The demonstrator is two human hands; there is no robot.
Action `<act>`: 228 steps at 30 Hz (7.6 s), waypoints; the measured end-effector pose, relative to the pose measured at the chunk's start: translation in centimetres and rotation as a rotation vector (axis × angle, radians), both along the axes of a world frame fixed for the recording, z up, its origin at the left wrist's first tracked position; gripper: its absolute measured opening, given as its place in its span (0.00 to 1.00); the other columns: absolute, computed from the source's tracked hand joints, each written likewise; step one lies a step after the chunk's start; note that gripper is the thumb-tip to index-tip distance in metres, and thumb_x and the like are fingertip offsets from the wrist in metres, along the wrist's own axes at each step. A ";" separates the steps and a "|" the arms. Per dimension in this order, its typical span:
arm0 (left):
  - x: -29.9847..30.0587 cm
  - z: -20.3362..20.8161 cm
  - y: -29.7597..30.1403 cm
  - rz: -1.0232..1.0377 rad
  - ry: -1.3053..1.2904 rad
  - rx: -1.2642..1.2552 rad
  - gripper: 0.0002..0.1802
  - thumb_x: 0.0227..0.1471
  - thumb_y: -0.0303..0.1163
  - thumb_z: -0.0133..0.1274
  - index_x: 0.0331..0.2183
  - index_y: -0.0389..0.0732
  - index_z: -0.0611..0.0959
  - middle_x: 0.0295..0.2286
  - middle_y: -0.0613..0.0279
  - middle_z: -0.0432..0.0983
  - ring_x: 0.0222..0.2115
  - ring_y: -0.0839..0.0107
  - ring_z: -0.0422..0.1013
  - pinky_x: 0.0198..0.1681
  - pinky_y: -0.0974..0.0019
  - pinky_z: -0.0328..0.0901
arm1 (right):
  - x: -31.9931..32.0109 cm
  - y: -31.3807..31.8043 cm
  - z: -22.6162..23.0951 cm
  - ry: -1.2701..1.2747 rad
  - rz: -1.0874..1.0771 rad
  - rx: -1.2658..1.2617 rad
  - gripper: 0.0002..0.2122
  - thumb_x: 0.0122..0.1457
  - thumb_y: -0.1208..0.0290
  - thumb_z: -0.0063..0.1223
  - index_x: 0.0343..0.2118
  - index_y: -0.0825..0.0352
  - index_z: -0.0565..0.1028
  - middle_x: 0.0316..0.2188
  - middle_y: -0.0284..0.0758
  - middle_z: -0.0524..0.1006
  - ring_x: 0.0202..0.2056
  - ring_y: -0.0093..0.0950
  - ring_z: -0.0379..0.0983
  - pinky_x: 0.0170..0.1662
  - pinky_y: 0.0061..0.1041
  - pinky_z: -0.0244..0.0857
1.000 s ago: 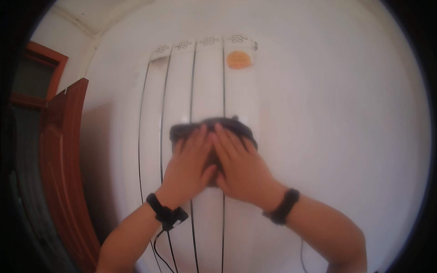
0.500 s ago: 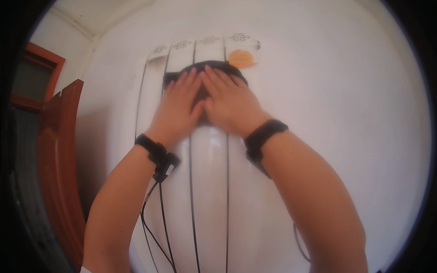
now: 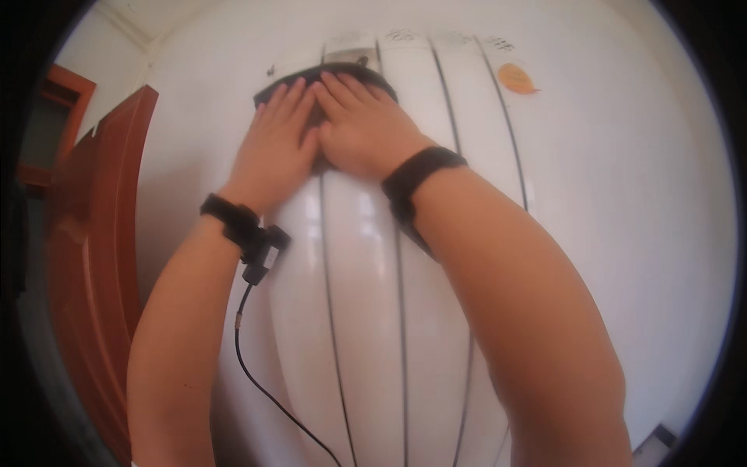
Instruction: The person wipes down a white vertical radiator with a dark cloth, cleaning the front panels and then wiping the side edges and the bottom valve components.
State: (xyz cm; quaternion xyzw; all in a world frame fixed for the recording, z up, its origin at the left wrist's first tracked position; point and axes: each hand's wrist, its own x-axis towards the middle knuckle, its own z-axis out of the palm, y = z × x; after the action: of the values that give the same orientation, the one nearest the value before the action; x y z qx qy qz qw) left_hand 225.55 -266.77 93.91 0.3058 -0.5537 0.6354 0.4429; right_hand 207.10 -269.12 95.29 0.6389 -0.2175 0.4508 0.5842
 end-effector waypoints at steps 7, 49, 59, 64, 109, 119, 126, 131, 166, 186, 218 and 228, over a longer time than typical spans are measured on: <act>2.5 -4.5 -1.8 -0.427 0.073 0.163 0.32 0.62 0.40 0.44 0.64 0.39 0.65 0.66 0.48 0.53 0.66 0.45 0.50 0.67 0.50 0.54 | 2.9 0.0 -3.3 0.092 -0.029 -0.101 0.27 0.68 0.63 0.32 0.68 0.68 0.57 0.69 0.42 0.58 0.69 0.39 0.53 0.70 0.37 0.47; -24.0 0.6 -36.7 -0.233 0.033 -0.047 0.30 0.59 0.38 0.49 0.62 0.45 0.71 0.63 0.61 0.63 0.65 0.57 0.56 0.66 0.46 0.51 | -24.6 -33.8 2.3 0.134 -0.082 -0.039 0.36 0.59 0.50 0.48 0.65 0.69 0.62 0.67 0.46 0.61 0.68 0.40 0.55 0.70 0.43 0.46; 3.6 -13.5 -20.9 -0.090 0.012 -0.088 0.27 0.62 0.40 0.45 0.62 0.53 0.71 0.63 0.62 0.63 0.64 0.58 0.59 0.66 0.42 0.49 | 2.8 -19.9 -13.5 0.045 0.102 -0.118 0.33 0.59 0.55 0.50 0.63 0.72 0.65 0.66 0.48 0.62 0.67 0.41 0.56 0.69 0.39 0.48; 5.7 -21.5 -17.4 -0.069 0.011 0.033 0.29 0.60 0.39 0.47 0.63 0.52 0.70 0.64 0.60 0.61 0.64 0.55 0.57 0.66 0.39 0.49 | 5.3 -16.1 -21.8 0.025 0.217 0.016 0.30 0.57 0.60 0.55 0.59 0.75 0.68 0.63 0.50 0.65 0.66 0.43 0.59 0.67 0.40 0.52; 31.9 -61.3 38.5 -0.266 -0.083 0.449 0.36 0.52 0.40 0.56 0.63 0.58 0.70 0.64 0.60 0.61 0.64 0.51 0.57 0.63 0.30 0.47 | 32.5 40.0 -65.4 -0.176 0.153 0.352 0.33 0.58 0.62 0.54 0.62 0.77 0.62 0.63 0.57 0.63 0.65 0.54 0.57 0.68 0.49 0.49; 40.8 -94.7 64.1 -0.132 -0.299 0.764 0.34 0.55 0.48 0.55 0.63 0.67 0.70 0.57 0.79 0.67 0.51 0.76 0.66 0.52 0.50 0.61 | 39.8 68.3 -101.3 -0.232 0.135 0.987 0.33 0.56 0.58 0.58 0.57 0.81 0.64 0.55 0.60 0.64 0.56 0.59 0.61 0.61 0.56 0.54; 27.1 -76.0 87.4 -0.266 -0.251 0.473 0.39 0.52 0.48 0.55 0.65 0.57 0.67 0.66 0.59 0.58 0.64 0.52 0.56 0.62 0.31 0.49 | 29.1 90.0 -82.2 -0.423 0.369 0.421 0.31 0.56 0.71 0.54 0.63 0.73 0.60 0.62 0.58 0.60 0.64 0.58 0.54 0.67 0.51 0.47; 30.5 -65.9 104.7 -0.306 -0.120 0.101 0.31 0.56 0.37 0.49 0.62 0.49 0.71 0.63 0.61 0.63 0.65 0.56 0.55 0.67 0.42 0.46 | 34.5 105.3 -69.8 -0.381 0.367 0.161 0.29 0.58 0.72 0.49 0.64 0.74 0.59 0.66 0.56 0.58 0.66 0.53 0.54 0.68 0.51 0.46; 29.4 -31.3 44.9 -0.200 0.054 -0.013 0.31 0.61 0.42 0.42 0.65 0.51 0.67 0.66 0.57 0.57 0.67 0.46 0.50 0.69 0.40 0.40 | 31.6 48.0 -31.7 -0.182 0.080 -0.031 0.30 0.67 0.50 0.36 0.67 0.64 0.61 0.68 0.41 0.60 0.69 0.37 0.52 0.71 0.37 0.41; 18.4 -37.5 34.2 -0.239 0.058 0.042 0.36 0.52 0.39 0.52 0.64 0.47 0.69 0.64 0.42 0.56 0.66 0.48 0.52 0.68 0.40 0.42 | 20.1 36.8 -37.0 -0.026 0.140 0.051 0.30 0.62 0.59 0.47 0.64 0.71 0.63 0.65 0.44 0.63 0.67 0.37 0.57 0.70 0.40 0.45; 11.3 -86.0 5.7 0.025 -0.159 0.920 0.31 0.48 0.56 0.58 0.54 0.61 0.78 0.53 0.58 0.68 0.56 0.54 0.62 0.54 0.39 0.58 | 9.7 9.4 -86.6 -0.081 0.030 0.831 0.25 0.60 0.52 0.53 0.55 0.63 0.74 0.56 0.38 0.72 0.58 0.36 0.65 0.58 0.42 0.58; 15.5 -90.7 6.3 -0.082 0.106 1.117 0.22 0.51 0.44 0.59 0.48 0.51 0.81 0.46 0.63 0.71 0.48 0.53 0.65 0.51 0.43 0.61 | 16.0 10.4 -90.9 -0.097 0.013 0.996 0.25 0.57 0.56 0.58 0.55 0.65 0.74 0.56 0.44 0.68 0.58 0.44 0.61 0.60 0.53 0.52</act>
State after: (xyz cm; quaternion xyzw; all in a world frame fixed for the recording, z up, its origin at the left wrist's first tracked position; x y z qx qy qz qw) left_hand 241.00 -260.42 3.24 0.5036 -0.7944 0.2118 0.2654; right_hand 223.05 -258.74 4.42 0.8200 -0.4292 0.3249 0.1944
